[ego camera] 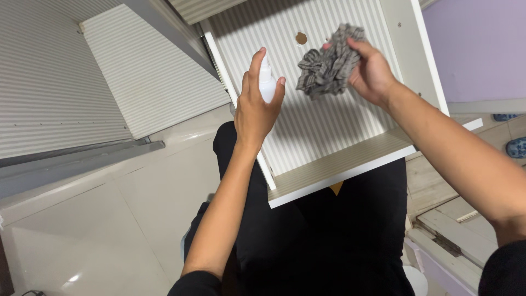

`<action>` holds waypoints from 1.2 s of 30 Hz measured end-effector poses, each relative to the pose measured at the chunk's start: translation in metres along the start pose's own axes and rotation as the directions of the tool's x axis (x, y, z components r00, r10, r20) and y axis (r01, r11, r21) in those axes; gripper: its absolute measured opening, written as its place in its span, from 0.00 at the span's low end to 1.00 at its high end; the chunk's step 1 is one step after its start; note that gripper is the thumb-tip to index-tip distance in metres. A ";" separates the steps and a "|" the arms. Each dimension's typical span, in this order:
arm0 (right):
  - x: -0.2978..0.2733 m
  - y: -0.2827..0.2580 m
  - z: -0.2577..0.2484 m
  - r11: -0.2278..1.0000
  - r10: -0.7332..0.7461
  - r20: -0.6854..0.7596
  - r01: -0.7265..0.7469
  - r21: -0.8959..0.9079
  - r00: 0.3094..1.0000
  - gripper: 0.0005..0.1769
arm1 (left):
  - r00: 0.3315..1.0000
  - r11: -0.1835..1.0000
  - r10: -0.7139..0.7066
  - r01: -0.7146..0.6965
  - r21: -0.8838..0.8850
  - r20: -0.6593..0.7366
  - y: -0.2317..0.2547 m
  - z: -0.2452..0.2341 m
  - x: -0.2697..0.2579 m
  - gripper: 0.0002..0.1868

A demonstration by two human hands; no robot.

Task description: The person sprays a white cleaning solution onto the bottom of an open white drawer and wipes the surface with a patterned cloth. The person repeatedly sprays and wipes the same area to remove visible stains.

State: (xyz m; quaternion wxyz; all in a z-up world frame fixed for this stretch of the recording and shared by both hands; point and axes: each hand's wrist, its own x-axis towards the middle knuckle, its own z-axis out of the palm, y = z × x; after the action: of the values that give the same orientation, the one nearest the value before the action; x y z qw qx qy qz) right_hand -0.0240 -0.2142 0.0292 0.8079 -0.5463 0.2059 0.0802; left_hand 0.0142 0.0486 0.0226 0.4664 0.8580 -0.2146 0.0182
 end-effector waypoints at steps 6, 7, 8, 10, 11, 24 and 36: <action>0.018 -0.010 -0.020 0.987 -0.140 0.094 0.132 0.090 0.986 0.33 | 0.999 0.999 -0.033 0.033 -0.015 0.021 -0.002 0.000 0.000 0.37; 0.020 -0.009 -0.023 0.986 -0.146 0.117 0.136 0.094 0.982 0.34 | 0.999 0.999 -0.035 0.035 -0.010 0.022 -0.002 -0.001 0.000 0.37; 0.023 -0.009 -0.028 0.985 -0.155 0.139 0.142 0.098 0.978 0.36 | 0.999 0.999 -0.034 0.034 -0.007 0.023 -0.002 -0.001 0.000 0.37; 0.032 0.001 -0.030 0.950 -0.104 -0.106 0.067 -0.303 0.989 0.37 | 1.000 1.000 -0.013 0.013 -0.009 0.009 -0.003 0.000 0.000 0.37; 0.036 0.006 -0.031 0.878 -0.112 -0.231 -0.012 -0.479 0.967 0.38 | 1.000 1.000 0.008 -0.008 -0.013 -0.007 -0.003 0.000 0.000 0.37; 0.057 0.036 -0.040 0.578 -0.382 -0.131 0.126 -0.806 0.915 0.32 | 0.997 0.997 0.065 -0.067 -0.042 -0.049 -0.004 0.000 0.000 0.37; 0.035 0.012 -0.039 0.983 -0.012 -0.319 -0.047 -0.179 0.948 0.23 | 0.999 0.998 0.039 -0.040 -0.042 -0.025 -0.006 0.001 0.000 0.37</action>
State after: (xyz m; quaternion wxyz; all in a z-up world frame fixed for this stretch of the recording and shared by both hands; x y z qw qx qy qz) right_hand -0.0067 -0.2485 -0.0080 0.7093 -0.6226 0.3301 0.0169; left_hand 0.0166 0.0509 0.0172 0.4866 0.8431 -0.2262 0.0331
